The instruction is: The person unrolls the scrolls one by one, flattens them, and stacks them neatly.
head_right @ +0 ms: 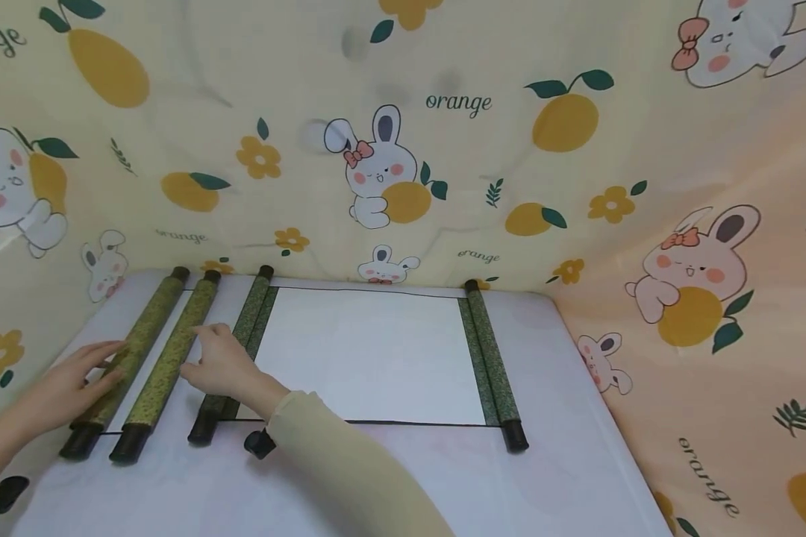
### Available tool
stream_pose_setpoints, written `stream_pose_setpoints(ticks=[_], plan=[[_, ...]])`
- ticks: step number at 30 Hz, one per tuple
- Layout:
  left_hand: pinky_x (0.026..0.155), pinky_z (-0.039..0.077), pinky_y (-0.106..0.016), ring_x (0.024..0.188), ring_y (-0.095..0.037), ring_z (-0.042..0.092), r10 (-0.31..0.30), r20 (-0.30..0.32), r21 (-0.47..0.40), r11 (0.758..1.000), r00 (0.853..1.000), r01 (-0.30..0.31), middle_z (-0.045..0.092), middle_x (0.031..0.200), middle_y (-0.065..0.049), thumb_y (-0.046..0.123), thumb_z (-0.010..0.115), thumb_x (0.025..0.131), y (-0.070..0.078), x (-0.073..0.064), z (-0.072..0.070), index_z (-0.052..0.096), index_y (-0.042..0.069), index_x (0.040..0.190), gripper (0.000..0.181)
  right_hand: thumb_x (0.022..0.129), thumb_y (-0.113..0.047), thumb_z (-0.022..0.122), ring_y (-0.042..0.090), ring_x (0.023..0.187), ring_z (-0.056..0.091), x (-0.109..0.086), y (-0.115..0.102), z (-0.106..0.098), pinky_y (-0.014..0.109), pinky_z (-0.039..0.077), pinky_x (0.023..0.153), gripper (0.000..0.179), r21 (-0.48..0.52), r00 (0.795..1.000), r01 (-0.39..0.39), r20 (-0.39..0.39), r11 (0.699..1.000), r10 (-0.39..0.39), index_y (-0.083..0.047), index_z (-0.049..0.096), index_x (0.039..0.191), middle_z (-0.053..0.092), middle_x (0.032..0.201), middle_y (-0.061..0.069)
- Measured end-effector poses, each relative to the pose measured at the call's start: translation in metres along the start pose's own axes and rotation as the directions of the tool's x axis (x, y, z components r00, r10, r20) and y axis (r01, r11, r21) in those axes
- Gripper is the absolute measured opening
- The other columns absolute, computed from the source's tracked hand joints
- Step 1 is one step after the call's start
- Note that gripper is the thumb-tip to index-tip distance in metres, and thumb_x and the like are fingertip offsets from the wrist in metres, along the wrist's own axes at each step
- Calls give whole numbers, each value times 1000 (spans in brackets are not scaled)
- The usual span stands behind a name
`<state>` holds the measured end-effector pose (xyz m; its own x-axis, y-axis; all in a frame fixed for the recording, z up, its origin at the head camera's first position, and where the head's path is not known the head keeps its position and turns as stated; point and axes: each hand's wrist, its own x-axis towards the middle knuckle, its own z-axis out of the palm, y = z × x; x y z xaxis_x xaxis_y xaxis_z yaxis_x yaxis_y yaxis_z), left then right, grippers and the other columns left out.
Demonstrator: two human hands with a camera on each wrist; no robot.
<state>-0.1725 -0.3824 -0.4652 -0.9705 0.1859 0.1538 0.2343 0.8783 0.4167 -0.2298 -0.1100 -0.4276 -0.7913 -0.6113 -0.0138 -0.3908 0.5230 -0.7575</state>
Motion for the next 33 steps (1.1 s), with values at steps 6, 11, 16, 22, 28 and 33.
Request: stream_pose_setpoints(ticks=[6,11,16,22,28,33], plan=[[79,54,-64,102,-52,61,-31,48,15,999,998,30,41,140,-43,13,64,103,-5,3,1,42,-14,146,55,100,-27,68,8,98,62,9,-8,22,23,50,73,64,-19,995,-103,5,995,103,-20,43,158,38,158,5],[72,55,-56,92,-40,63,-50,68,3,999,996,49,43,137,-45,17,63,104,-9,4,2,41,-15,147,59,99,-35,70,14,132,55,13,-12,36,25,52,92,69,-96,990,-140,9,985,142,-23,41,160,41,157,5],[72,55,-59,93,-49,64,-105,119,-35,993,987,110,42,136,-51,24,61,105,-12,4,1,34,-16,151,67,98,-37,71,14,138,50,15,-13,47,25,49,100,72,-133,993,-109,35,985,115,-22,39,161,47,155,5],[80,53,-68,104,-64,60,-123,153,-86,987,980,138,37,142,-52,28,60,106,-13,4,4,28,-14,154,72,96,-38,72,13,134,53,17,-12,56,25,49,99,74,-121,992,-112,51,986,118,-24,39,161,50,154,3],[80,54,-67,100,-61,62,-121,118,-103,986,986,133,38,139,-52,30,65,103,-12,5,7,31,-15,153,75,95,-36,72,14,134,53,23,-13,62,25,48,99,77,-156,993,-96,48,983,105,-24,37,162,50,153,5],[78,57,-62,100,-59,64,-140,104,-165,974,985,156,42,136,-46,33,62,106,-8,4,11,36,-12,152,70,96,-37,73,13,137,51,26,-14,70,25,47,101,79,-201,990,-109,63,973,124,-23,35,163,49,155,4]])
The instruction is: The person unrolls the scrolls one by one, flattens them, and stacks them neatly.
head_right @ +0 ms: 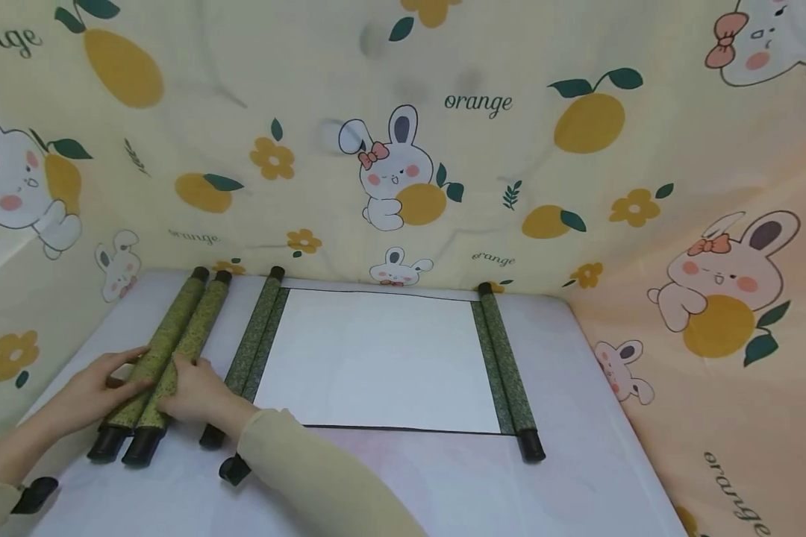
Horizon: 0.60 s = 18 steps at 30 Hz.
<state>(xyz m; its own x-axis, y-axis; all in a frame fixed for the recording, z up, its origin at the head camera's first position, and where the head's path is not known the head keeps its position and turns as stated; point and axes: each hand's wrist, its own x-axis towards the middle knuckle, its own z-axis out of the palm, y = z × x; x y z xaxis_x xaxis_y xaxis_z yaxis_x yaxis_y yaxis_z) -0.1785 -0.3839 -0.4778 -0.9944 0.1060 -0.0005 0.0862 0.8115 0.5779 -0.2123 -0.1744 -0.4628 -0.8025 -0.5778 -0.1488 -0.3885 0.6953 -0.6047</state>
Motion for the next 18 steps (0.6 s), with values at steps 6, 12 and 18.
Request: stream_pose_setpoints(ticks=[6,12,18], plan=[[79,58,-58,100,-56,65,28,-18,-52,998,999,-29,43,136,-42,26,52,111,8,2,3,42,-12,150,55,95,-36,74,15,142,46,0,2,0,27,46,105,81,56,999,-36,8,998,36,-19,34,164,43,160,5],[79,58,-58,109,-60,62,-10,34,-95,995,999,14,38,143,-48,26,50,112,11,4,5,33,-11,155,60,94,-37,75,15,143,46,1,1,-1,27,44,107,82,72,999,-41,4,997,41,-18,35,163,41,161,4],[78,57,-55,109,-57,62,-19,36,-104,994,999,22,39,143,-49,24,51,111,14,4,2,32,-11,155,59,92,-34,78,12,140,48,2,4,0,25,44,107,81,160,999,-24,-23,987,28,-18,38,161,45,159,-1]])
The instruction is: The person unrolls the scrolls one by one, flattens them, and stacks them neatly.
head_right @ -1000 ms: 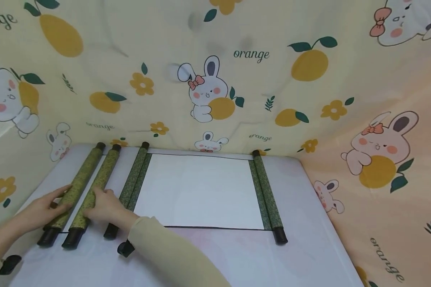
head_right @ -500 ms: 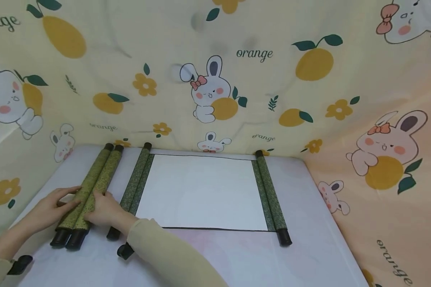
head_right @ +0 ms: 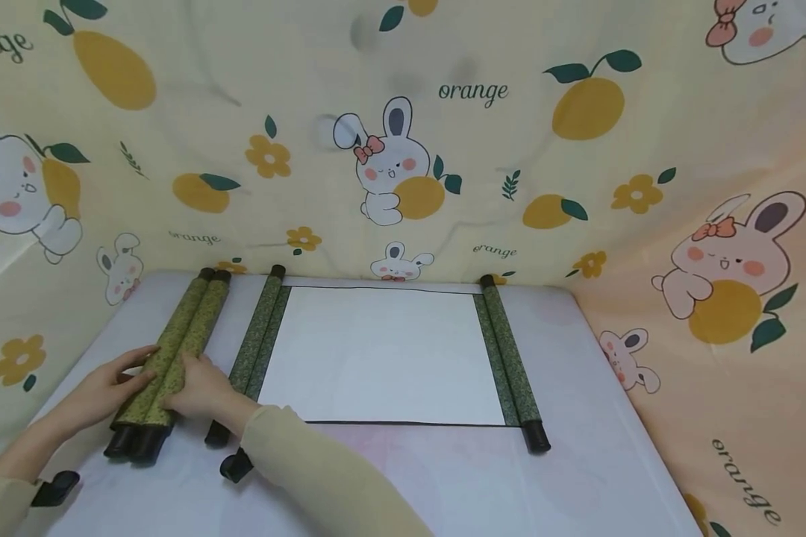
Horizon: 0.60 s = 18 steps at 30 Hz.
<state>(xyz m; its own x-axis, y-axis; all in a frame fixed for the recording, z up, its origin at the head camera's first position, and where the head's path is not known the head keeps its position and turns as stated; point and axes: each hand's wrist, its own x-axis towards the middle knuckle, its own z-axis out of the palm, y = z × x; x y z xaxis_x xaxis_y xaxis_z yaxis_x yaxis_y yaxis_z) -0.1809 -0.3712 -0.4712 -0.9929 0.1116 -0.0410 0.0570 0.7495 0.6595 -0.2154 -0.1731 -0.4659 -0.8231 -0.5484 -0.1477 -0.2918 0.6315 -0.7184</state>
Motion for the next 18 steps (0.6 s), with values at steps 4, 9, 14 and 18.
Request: stream_pose_setpoints(ticks=[4,9,14,18], plan=[[78,57,-54,108,-57,62,5,-21,-17,1000,1000,-5,40,141,-49,22,51,111,4,0,0,32,-12,154,58,92,-32,79,11,140,48,1,4,-3,23,43,107,81,21,999,39,-24,999,-38,-16,39,161,45,159,-3],[72,56,-43,109,-55,62,-9,-78,-22,1000,997,7,41,143,-45,26,51,111,13,-4,-1,32,-9,156,60,90,-26,81,8,129,57,-4,6,-9,21,43,104,84,101,996,83,-45,991,-79,-18,38,162,42,161,-3],[67,53,-36,109,-53,60,3,-141,-44,999,990,-10,41,146,-41,30,55,109,25,-10,-1,33,-4,158,63,89,-22,83,1,84,63,-15,12,-17,20,52,80,87,282,996,82,-51,956,-71,-30,36,162,36,164,-11],[64,53,-31,105,-38,63,37,-216,-61,997,976,-51,43,147,-36,30,60,107,38,-16,3,37,1,157,62,89,-19,83,1,83,64,-28,20,-28,23,54,69,88,381,993,114,-48,918,-103,-38,36,161,41,160,-12]])
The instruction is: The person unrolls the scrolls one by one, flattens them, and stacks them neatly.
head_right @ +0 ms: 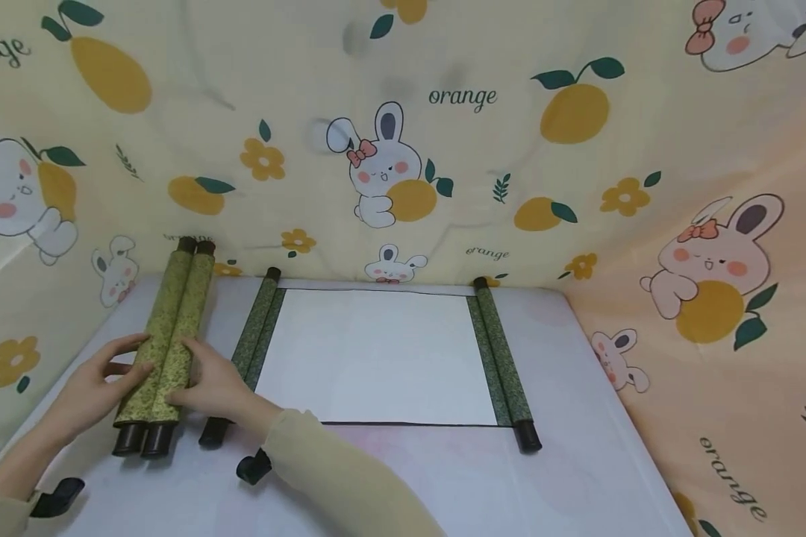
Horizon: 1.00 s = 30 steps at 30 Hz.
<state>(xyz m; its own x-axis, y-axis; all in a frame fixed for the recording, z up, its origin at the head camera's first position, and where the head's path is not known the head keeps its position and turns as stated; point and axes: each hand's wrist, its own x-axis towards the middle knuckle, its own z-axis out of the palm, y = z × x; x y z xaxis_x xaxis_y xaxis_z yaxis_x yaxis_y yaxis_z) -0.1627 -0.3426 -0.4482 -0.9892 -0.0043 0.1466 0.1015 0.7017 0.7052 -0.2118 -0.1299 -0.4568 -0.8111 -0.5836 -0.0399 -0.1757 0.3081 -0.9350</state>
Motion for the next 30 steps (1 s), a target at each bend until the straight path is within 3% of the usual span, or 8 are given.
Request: stream_pose_setpoints(ticks=[4,5,8,14,20,25,30], plan=[[61,52,-26,99,0,56,61,-97,-41,997,993,-65,47,147,-27,25,66,104,18,-6,11,43,5,155,59,89,-13,82,1,100,65,-15,4,-16,25,57,70,88,117,998,54,18,992,-56,-41,37,159,39,160,-16],[61,52,-25,96,7,52,78,-121,-51,995,990,-84,48,146,-26,23,67,103,22,-7,15,44,5,155,59,90,-12,81,1,103,65,-18,6,-20,25,58,70,88,141,997,71,22,987,-75,-41,37,159,32,164,-19],[64,52,-19,98,14,47,125,-178,-91,986,976,-143,48,146,-23,15,69,102,37,-9,27,45,3,154,59,91,-11,81,1,107,65,-28,11,-33,25,58,72,88,170,993,113,21,979,-118,-43,36,160,27,165,-22],[74,51,-11,110,8,48,187,-233,-206,950,954,-236,44,148,-22,0,68,98,70,-6,49,41,1,155,63,89,-3,80,6,114,62,-48,17,-62,25,58,82,91,216,983,180,-13,960,-182,-41,37,159,21,169,-16],[76,55,-14,114,1,50,221,-220,-348,892,950,-288,35,149,-23,-13,65,95,97,-1,75,33,1,158,73,87,4,78,12,117,60,-67,20,-90,28,58,87,88,215,970,241,-91,946,-227,-35,42,158,23,168,-15],[77,57,-18,119,-18,50,230,-198,-457,838,953,-297,31,151,-24,-15,66,94,117,0,105,29,1,159,76,89,-1,80,19,115,63,-89,29,-113,30,58,87,77,177,957,250,-192,952,-216,-30,50,153,27,168,-7],[81,56,-21,125,-35,49,230,-130,-525,810,965,-263,30,152,-23,-11,68,95,137,2,134,25,4,159,78,90,-4,81,25,110,65,-114,42,-139,35,59,86,68,143,944,248,-259,958,-206,-24,55,149,30,167,-1]])
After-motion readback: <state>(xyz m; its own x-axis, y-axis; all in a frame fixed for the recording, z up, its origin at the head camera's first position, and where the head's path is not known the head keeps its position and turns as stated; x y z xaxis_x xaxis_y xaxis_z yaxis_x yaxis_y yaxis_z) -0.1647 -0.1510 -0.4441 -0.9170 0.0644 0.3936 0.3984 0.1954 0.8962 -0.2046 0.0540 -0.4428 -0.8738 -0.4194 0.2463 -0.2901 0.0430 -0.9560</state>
